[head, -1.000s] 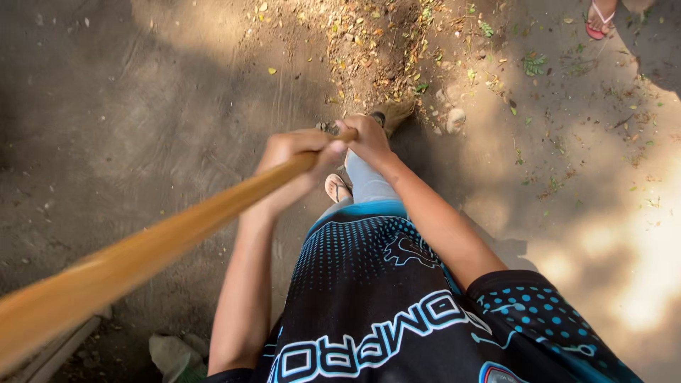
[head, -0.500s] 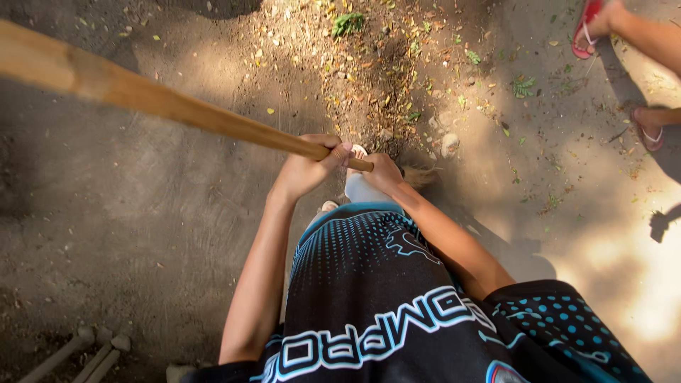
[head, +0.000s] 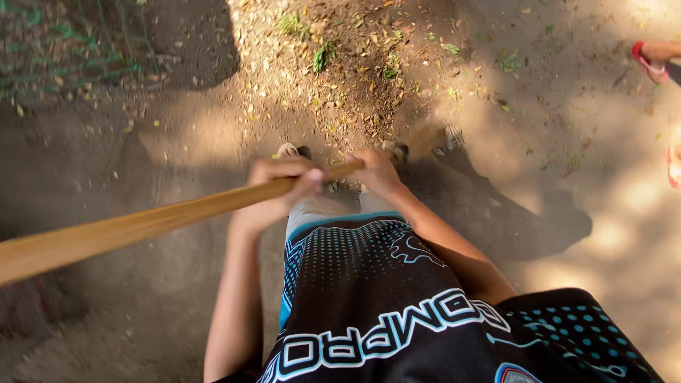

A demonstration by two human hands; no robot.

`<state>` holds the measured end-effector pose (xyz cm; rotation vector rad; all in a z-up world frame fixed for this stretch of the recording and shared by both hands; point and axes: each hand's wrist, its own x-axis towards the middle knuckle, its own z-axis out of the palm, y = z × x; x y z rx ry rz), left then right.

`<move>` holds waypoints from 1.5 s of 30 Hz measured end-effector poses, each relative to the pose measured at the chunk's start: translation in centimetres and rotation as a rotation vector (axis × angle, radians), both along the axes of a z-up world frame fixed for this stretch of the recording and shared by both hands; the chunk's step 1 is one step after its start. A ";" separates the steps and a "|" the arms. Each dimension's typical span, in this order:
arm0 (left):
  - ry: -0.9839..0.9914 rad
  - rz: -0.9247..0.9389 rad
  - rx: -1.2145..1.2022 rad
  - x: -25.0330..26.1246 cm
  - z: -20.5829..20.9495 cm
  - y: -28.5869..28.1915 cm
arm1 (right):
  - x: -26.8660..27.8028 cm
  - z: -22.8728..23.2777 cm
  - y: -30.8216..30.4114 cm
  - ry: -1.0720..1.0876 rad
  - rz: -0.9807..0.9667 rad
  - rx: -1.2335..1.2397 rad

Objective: The person sweeps dirt and fallen leaves on the ground using a broom.

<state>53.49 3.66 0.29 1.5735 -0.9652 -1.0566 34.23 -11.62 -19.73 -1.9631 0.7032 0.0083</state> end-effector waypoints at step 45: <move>-0.217 -0.242 -0.195 21.0 8.1 19.1 | 26.1 1.8 24.6 -0.238 -0.288 -0.118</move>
